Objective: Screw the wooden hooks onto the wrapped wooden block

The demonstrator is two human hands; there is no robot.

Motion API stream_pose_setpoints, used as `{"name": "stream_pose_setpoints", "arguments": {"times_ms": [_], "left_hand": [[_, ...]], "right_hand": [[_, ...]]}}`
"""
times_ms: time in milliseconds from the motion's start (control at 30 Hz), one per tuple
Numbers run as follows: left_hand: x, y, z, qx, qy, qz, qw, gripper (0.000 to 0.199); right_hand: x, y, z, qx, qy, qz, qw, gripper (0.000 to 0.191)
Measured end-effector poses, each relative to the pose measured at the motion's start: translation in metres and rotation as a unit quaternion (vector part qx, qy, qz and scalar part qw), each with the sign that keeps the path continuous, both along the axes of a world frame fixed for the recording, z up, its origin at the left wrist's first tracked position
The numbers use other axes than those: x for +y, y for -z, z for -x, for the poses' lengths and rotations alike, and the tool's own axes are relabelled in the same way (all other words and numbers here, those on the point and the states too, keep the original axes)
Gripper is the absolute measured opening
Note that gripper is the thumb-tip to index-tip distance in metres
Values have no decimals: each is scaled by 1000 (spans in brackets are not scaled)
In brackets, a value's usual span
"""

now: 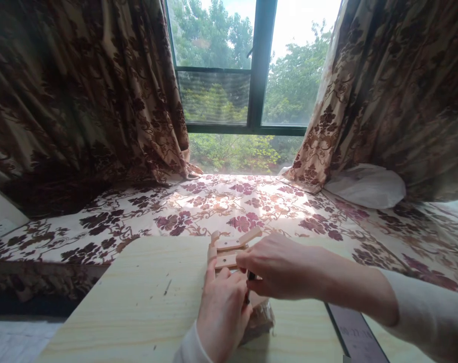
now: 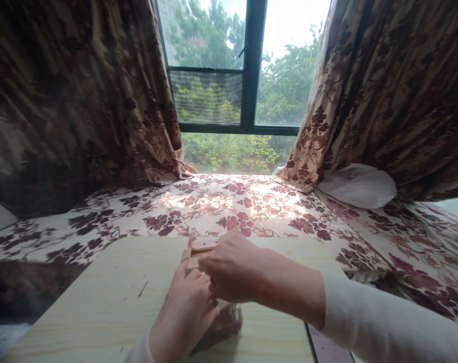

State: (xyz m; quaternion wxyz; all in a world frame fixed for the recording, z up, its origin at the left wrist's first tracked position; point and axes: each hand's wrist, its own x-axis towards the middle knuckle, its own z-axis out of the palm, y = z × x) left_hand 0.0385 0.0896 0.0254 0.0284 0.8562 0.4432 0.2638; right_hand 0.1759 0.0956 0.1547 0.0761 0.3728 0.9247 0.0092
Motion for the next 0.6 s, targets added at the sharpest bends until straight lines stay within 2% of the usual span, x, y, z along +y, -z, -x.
{"name": "stream_pose_setpoints", "arguments": {"times_ms": [167,267,400,500,600], "left_hand": [[2,2,2,-26,13,10,1000,21],[2,3,4,-22,3,12,1000,17],[0,0,5,-14,6,17,1000,21],[-1,-3,4,-8,22,10,1000,23],[-2,-4,4,-3,24,2,1000,20]], "right_hand": [[3,4,-3,4,-52,30,998,13],[5,5,-3,4,-21,28,999,15],[5,-5,0,0,18,13,1000,17],[4,-10,1,4,-14,23,1000,15],[4,-7,3,-4,-47,7,999,15]]}}
